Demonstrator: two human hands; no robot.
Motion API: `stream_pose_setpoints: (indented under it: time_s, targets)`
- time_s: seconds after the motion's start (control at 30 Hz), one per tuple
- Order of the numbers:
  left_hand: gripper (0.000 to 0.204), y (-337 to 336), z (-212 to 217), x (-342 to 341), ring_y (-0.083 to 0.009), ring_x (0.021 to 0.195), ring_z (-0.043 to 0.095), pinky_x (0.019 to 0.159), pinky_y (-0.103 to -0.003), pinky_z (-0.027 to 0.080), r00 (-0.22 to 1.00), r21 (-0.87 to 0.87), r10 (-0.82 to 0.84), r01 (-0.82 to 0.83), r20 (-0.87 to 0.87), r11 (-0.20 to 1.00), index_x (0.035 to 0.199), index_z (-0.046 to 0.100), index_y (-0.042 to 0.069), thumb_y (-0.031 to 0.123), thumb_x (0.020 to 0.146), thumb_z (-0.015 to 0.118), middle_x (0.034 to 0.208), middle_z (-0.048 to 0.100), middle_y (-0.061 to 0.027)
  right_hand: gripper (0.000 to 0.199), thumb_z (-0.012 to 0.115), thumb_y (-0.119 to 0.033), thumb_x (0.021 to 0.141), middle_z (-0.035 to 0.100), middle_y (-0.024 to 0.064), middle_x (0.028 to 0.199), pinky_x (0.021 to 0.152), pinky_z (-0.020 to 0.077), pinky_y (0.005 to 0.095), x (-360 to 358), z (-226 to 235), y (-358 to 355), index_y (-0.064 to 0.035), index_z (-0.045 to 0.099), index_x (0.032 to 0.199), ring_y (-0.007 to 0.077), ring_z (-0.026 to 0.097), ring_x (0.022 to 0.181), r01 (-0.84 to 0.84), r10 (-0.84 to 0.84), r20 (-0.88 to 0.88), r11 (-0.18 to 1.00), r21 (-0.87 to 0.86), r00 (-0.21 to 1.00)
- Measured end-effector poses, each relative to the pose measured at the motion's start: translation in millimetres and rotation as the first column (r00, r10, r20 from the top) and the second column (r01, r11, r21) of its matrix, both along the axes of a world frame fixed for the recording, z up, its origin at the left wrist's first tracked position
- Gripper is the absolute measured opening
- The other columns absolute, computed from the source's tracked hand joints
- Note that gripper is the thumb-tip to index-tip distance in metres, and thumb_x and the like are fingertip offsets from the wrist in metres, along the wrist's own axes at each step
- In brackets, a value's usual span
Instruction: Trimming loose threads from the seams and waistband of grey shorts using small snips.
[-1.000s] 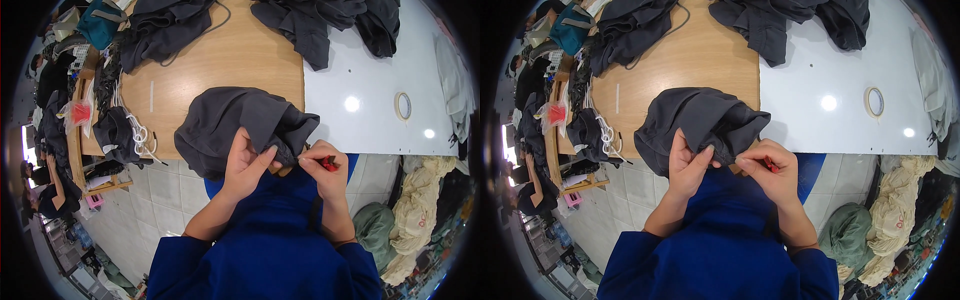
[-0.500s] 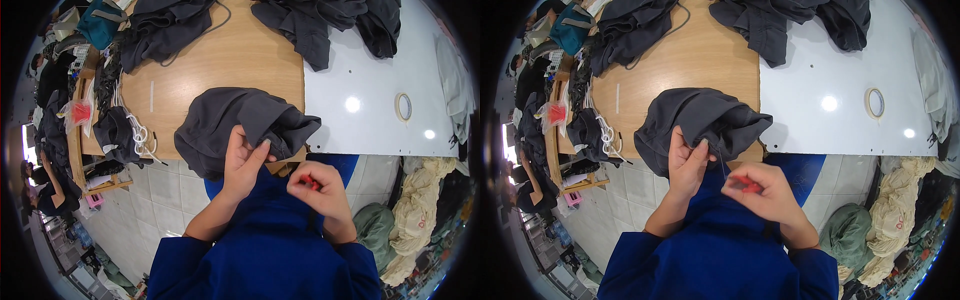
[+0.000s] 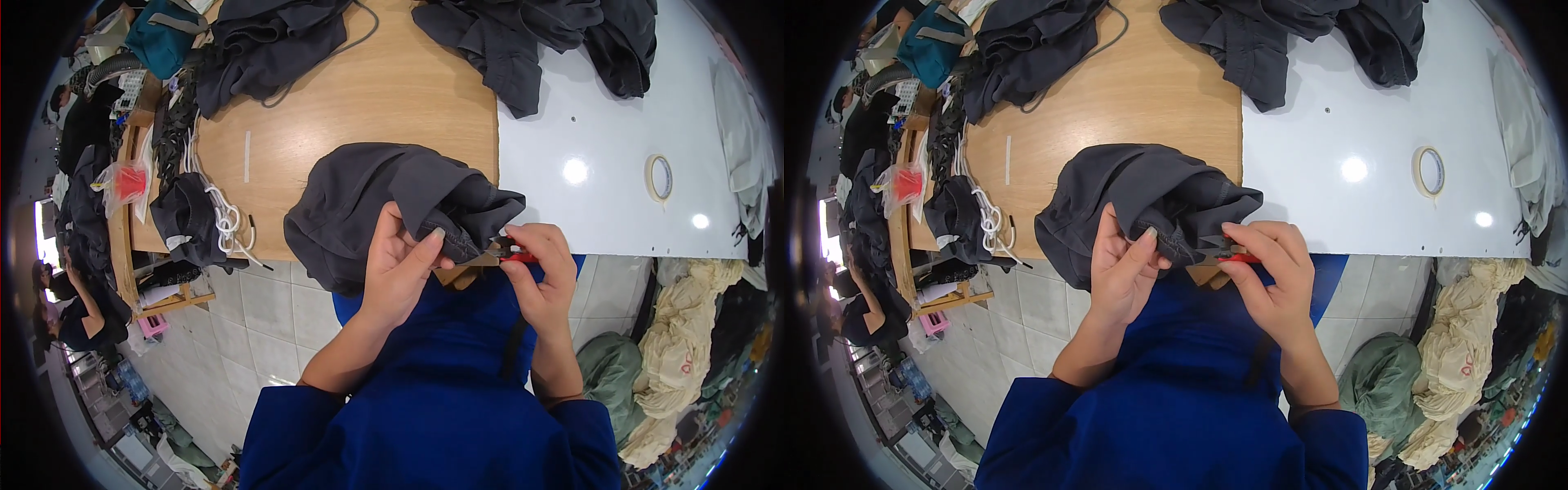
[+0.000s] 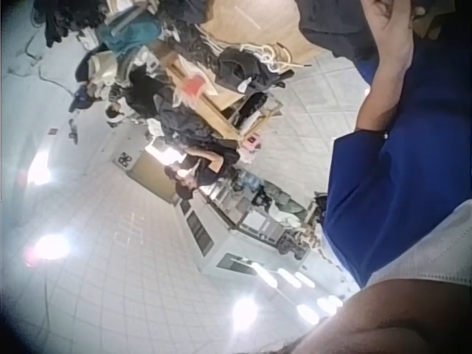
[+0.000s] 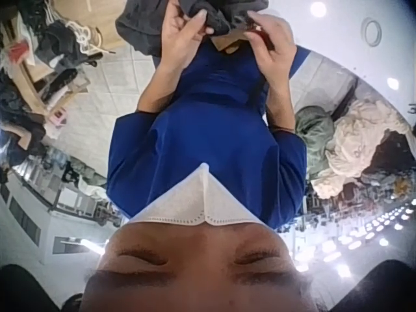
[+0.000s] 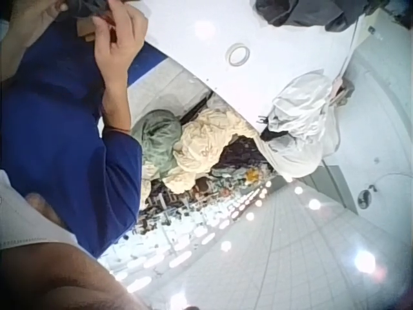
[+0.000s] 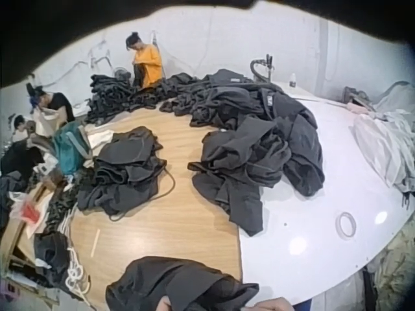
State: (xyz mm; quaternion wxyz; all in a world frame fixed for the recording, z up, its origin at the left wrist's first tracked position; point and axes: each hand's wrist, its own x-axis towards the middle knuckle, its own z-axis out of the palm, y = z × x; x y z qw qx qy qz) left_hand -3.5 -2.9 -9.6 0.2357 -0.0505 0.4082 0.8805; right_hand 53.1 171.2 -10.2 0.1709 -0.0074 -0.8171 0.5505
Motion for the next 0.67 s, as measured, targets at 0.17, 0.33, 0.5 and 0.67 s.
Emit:
stream_pose_setpoints:
  time_s: [0.17,0.33,0.5,0.67]
  targets:
    - [0.024,-2.3,0.3,1.2,-0.0090,0.082,0.058,0.069,-0.023,0.051,1.000,0.005,-0.014,0.014,-0.020,1.000,0.110,0.039,0.007,0.001,0.090,0.051,0.095,0.056,-0.0058,0.035,0.073,-0.010,0.066,0.058,0.0033,0.086,0.066,0.0392,0.0276,-3.9,-0.2,-1.0,-0.0085,0.068,0.101,0.0187,0.048,0.075,0.046,-0.042,-0.021,0.982,0.183,0.999]
    - [0.024,-1.2,-1.0,3.1,-0.0089,0.083,0.058,0.069,-0.022,0.051,0.999,-0.002,-0.022,0.022,-0.037,1.000,0.110,0.039,0.006,0.001,0.090,0.052,0.095,0.056,-0.0060,0.035,0.074,-0.013,0.065,0.058,0.0021,0.083,0.065,0.0378,0.0278,-5.3,4.7,-4.5,-0.0091,0.069,0.099,0.0184,0.047,0.073,0.034,-0.027,-0.045,0.985,0.170,0.999]
    - [0.025,-0.9,-0.1,5.0,-0.0094,0.084,0.058,0.070,-0.022,0.051,0.997,-0.014,-0.028,0.027,-0.069,1.000,0.110,0.039,0.006,0.001,0.090,0.053,0.095,0.056,-0.0060,0.035,0.075,-0.012,0.063,0.058,0.0011,0.082,0.064,0.0378,0.0274,-6.3,6.5,-6.8,-0.0101,0.069,0.098,0.0177,0.047,0.072,0.043,-0.027,-0.081,0.977,0.208,0.996]
    - [0.031,-4.0,-1.5,6.7,-0.0120,0.087,0.059,0.071,-0.024,0.051,0.992,-0.084,-0.071,0.062,-0.106,0.995,0.116,0.038,0.008,0.000,0.089,0.051,0.101,0.056,-0.0070,0.034,0.075,-0.011,0.063,0.058,0.0000,0.082,0.064,0.0377,0.0271,-5.6,6.6,-8.9,-0.0109,0.070,0.096,0.0171,0.046,0.071,0.051,-0.033,-0.087,0.975,0.218,0.996]
